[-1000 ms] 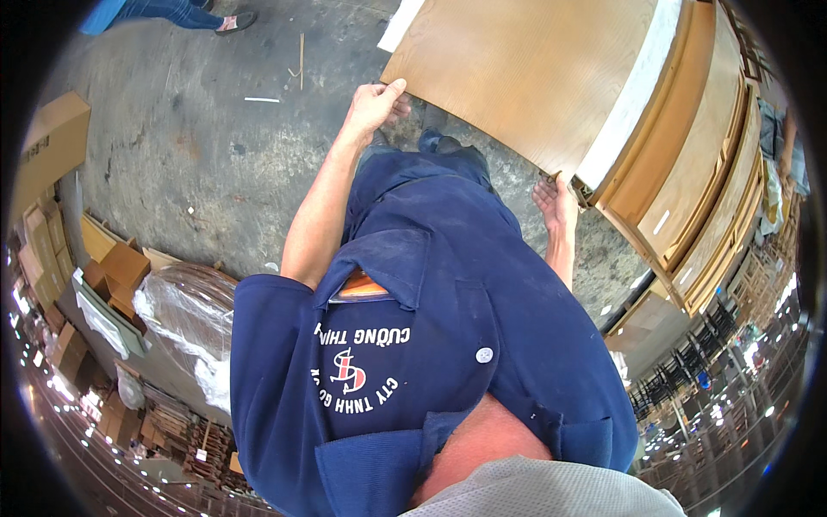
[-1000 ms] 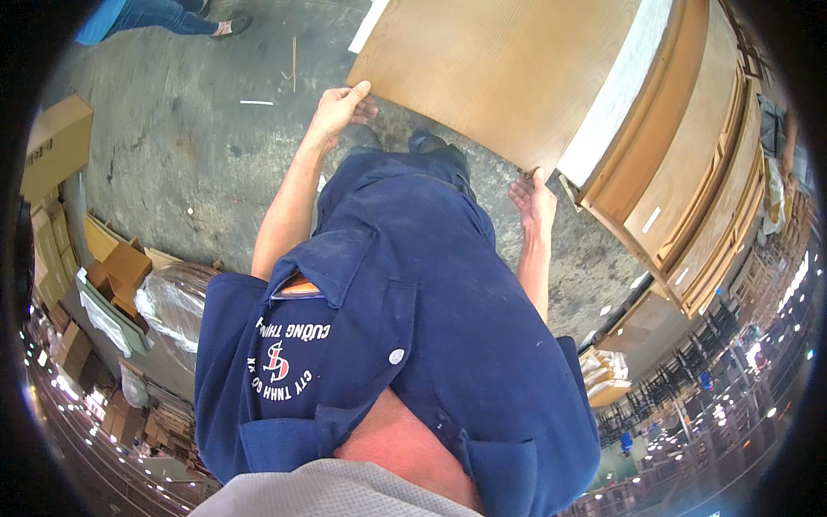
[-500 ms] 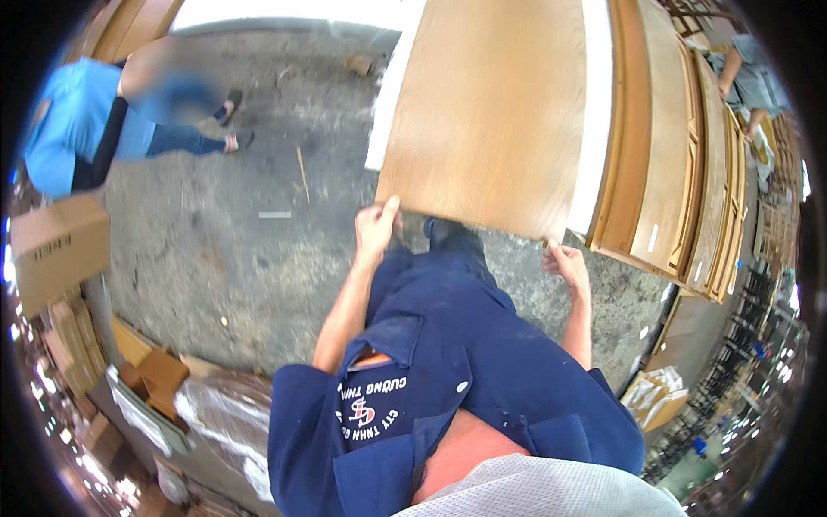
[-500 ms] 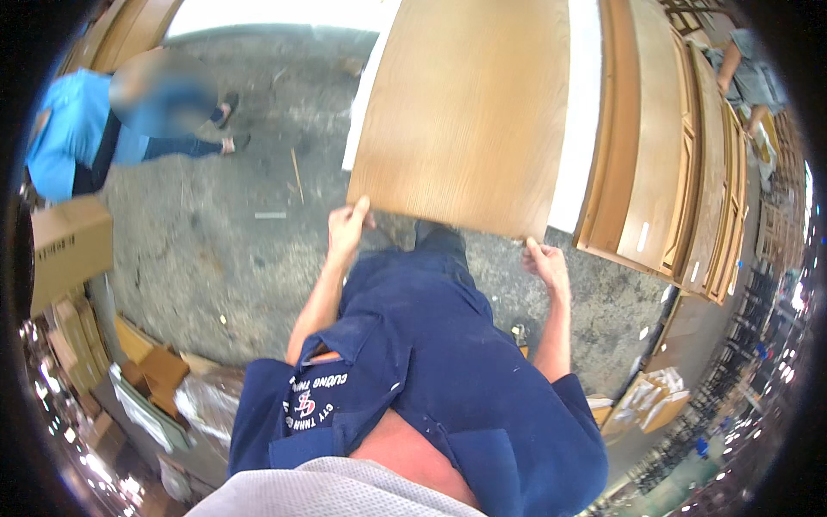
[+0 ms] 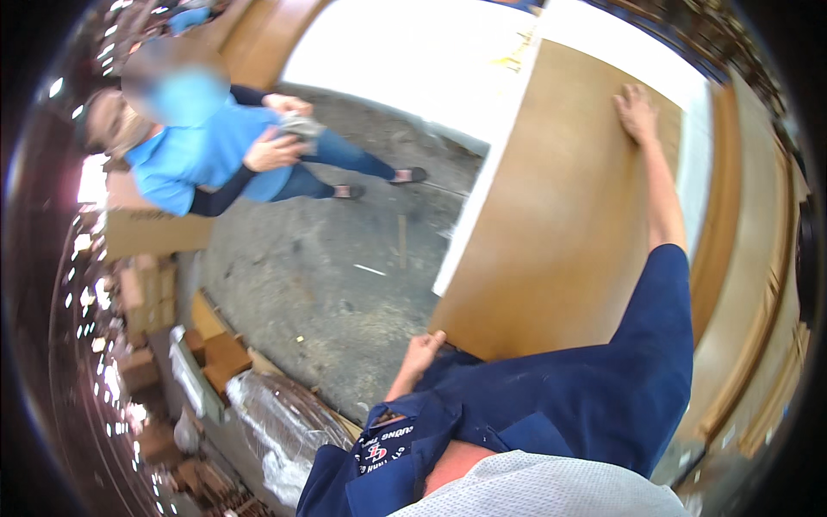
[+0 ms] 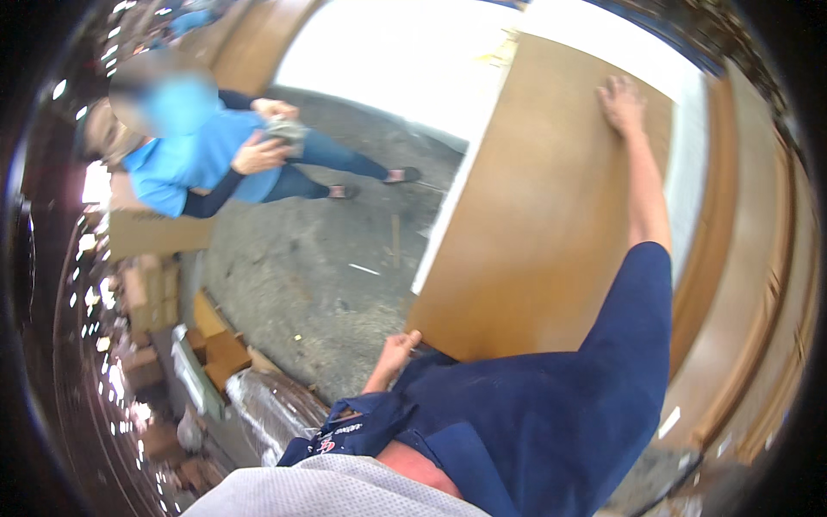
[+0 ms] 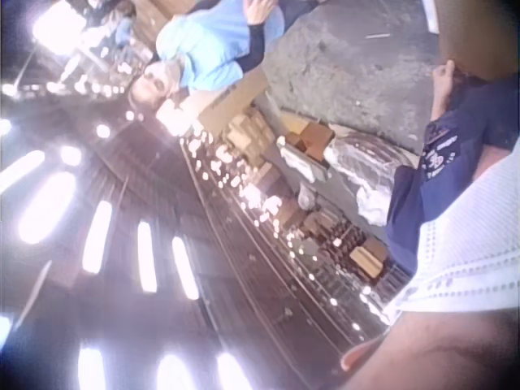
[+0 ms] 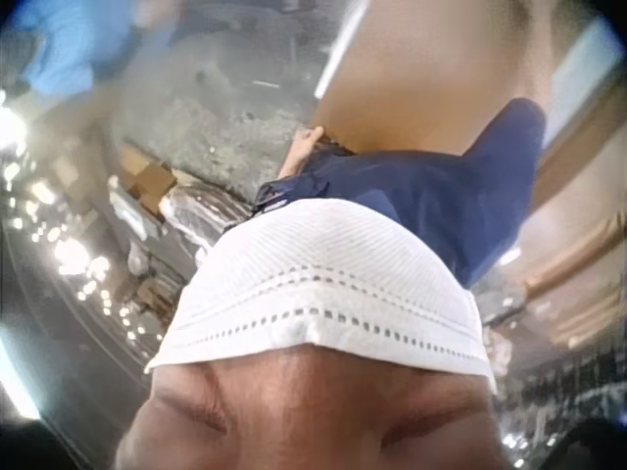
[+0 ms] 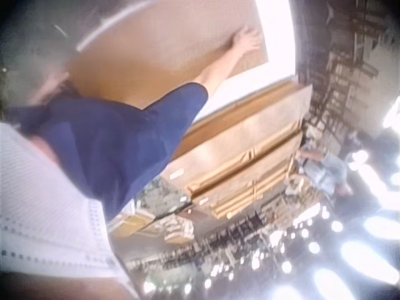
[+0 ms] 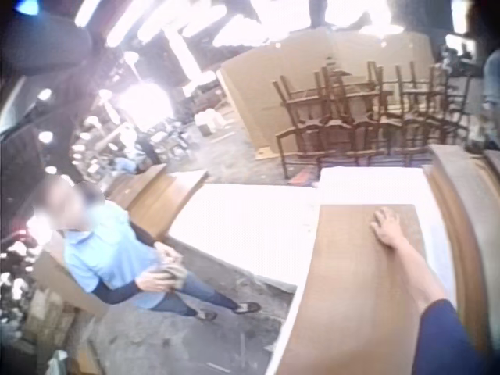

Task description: The person repeatedly picks up, flips, and places flat wooden panels and boards on the floor and on a workbench. They handle the panels one at a time, turning them over and moving them between locations in a cluttered workshop.

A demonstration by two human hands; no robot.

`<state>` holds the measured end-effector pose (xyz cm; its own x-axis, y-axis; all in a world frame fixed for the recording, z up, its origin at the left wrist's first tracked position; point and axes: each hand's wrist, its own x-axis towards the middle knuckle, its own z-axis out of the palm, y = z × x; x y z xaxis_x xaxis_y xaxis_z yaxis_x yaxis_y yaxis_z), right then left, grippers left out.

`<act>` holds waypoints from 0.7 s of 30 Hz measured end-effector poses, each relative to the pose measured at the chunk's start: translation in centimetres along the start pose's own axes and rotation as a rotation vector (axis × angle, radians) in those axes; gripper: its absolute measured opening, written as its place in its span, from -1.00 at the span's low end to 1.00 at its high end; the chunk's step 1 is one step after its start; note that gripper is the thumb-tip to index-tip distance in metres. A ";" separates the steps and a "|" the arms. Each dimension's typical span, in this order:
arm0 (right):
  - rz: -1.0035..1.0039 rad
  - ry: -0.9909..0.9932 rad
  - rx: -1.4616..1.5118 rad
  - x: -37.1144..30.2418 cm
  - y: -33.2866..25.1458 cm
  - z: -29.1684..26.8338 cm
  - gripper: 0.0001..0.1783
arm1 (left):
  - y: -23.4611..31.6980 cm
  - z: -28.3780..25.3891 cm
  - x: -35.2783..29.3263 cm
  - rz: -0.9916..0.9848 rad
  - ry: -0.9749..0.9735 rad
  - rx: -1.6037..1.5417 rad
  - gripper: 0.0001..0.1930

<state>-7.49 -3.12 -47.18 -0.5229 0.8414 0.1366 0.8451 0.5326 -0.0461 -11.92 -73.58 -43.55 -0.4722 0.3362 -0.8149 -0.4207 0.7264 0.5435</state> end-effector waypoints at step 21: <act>-0.058 -0.152 0.122 9.8 -1.6 -0.9 -0.15 | -2.3 0.8 -0.9 0.098 0.168 0.004 -0.48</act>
<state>-13.91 4.18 -44.84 -0.5886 0.8084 -0.0078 0.7983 0.5797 -0.1633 -9.93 -75.08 -44.17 -0.6330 0.3010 -0.7132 -0.3633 0.6980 0.6170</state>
